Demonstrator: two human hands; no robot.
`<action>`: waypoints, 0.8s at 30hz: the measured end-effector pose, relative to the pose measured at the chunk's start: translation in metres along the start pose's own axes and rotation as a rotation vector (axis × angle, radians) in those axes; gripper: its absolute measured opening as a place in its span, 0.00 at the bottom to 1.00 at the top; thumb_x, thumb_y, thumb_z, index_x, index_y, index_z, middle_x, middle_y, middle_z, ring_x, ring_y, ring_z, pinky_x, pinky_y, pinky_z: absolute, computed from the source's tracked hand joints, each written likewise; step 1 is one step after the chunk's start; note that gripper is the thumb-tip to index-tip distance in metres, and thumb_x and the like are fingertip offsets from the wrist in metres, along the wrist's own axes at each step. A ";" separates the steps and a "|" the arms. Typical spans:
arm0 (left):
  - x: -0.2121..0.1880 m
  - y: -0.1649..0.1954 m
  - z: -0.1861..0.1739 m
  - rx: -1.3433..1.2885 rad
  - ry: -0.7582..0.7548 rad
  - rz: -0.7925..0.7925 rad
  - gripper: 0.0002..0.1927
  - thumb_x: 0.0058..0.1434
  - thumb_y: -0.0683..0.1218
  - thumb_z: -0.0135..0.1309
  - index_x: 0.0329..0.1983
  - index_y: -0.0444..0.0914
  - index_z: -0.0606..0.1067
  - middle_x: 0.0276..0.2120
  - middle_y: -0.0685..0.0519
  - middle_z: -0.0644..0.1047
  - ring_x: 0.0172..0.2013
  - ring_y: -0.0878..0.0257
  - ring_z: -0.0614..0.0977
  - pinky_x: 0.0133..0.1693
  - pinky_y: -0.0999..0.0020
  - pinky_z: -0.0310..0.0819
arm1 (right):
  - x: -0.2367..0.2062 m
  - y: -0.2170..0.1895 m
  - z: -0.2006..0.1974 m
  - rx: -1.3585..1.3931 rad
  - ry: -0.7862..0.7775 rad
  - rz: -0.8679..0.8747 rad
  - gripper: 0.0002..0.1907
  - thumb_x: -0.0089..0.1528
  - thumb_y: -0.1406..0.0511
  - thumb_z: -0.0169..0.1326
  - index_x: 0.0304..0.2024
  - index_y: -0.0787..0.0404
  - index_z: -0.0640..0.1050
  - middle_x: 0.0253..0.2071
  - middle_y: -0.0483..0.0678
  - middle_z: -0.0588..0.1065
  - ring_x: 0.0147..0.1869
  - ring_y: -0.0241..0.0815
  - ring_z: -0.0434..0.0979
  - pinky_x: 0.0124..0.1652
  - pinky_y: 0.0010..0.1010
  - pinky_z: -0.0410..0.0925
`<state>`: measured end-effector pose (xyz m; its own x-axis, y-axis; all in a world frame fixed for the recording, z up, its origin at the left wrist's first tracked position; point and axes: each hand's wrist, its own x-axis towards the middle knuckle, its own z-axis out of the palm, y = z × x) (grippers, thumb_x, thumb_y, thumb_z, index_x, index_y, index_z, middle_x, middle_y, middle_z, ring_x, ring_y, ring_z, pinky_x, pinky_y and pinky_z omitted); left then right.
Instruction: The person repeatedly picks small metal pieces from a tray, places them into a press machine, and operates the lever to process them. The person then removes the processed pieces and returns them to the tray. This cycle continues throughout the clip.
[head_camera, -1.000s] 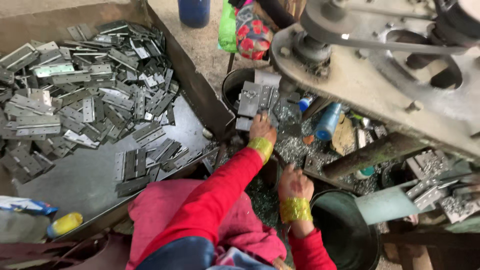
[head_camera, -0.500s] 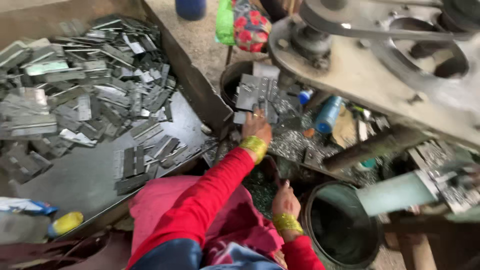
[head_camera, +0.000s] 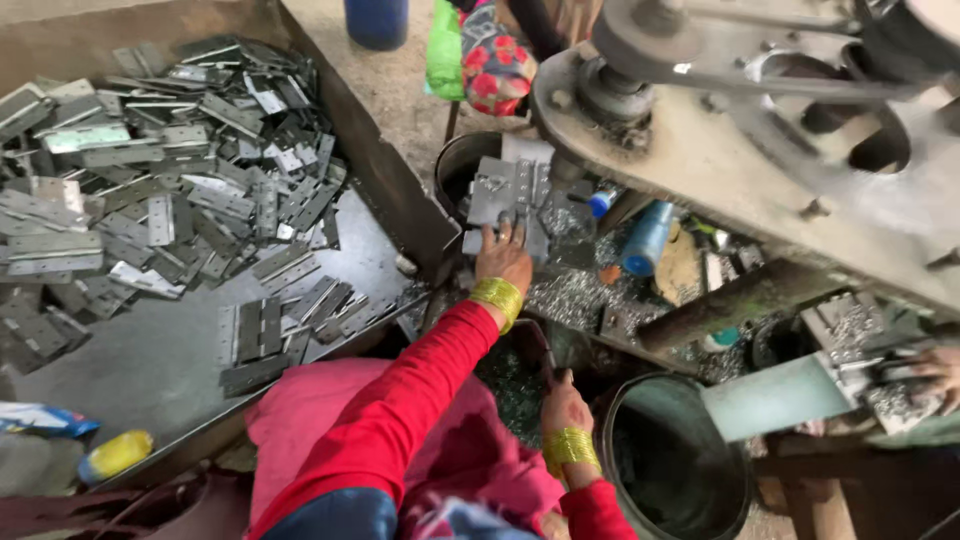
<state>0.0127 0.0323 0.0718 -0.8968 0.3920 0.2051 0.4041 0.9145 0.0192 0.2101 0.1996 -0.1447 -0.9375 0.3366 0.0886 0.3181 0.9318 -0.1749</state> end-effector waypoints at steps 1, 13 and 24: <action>0.003 0.001 0.001 0.048 -0.056 0.015 0.18 0.65 0.48 0.46 0.52 0.42 0.82 0.72 0.49 0.63 0.74 0.47 0.56 0.67 0.40 0.44 | 0.006 0.005 0.000 -0.103 0.045 -0.038 0.24 0.63 0.61 0.51 0.61 0.61 0.71 0.31 0.53 0.80 0.34 0.55 0.82 0.32 0.46 0.74; 0.024 0.003 0.032 0.074 -0.033 -0.003 0.20 0.67 0.50 0.44 0.56 0.44 0.81 0.72 0.50 0.64 0.73 0.47 0.57 0.67 0.38 0.43 | 0.007 -0.007 -0.017 0.002 -0.002 -0.014 0.26 0.63 0.56 0.51 0.61 0.62 0.72 0.33 0.56 0.81 0.37 0.56 0.83 0.35 0.47 0.75; 0.034 -0.004 0.026 -0.099 0.024 -0.103 0.22 0.66 0.51 0.44 0.60 0.41 0.78 0.70 0.51 0.65 0.73 0.48 0.55 0.68 0.35 0.39 | -0.002 -0.025 -0.033 0.096 -0.164 0.167 0.20 0.62 0.56 0.52 0.55 0.56 0.74 0.37 0.58 0.81 0.41 0.61 0.83 0.41 0.52 0.75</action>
<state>-0.0241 0.0446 0.0536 -0.9302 0.2931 0.2207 0.3273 0.9348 0.1377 0.2090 0.1799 -0.1077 -0.8859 0.4510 -0.1088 0.4630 0.8451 -0.2671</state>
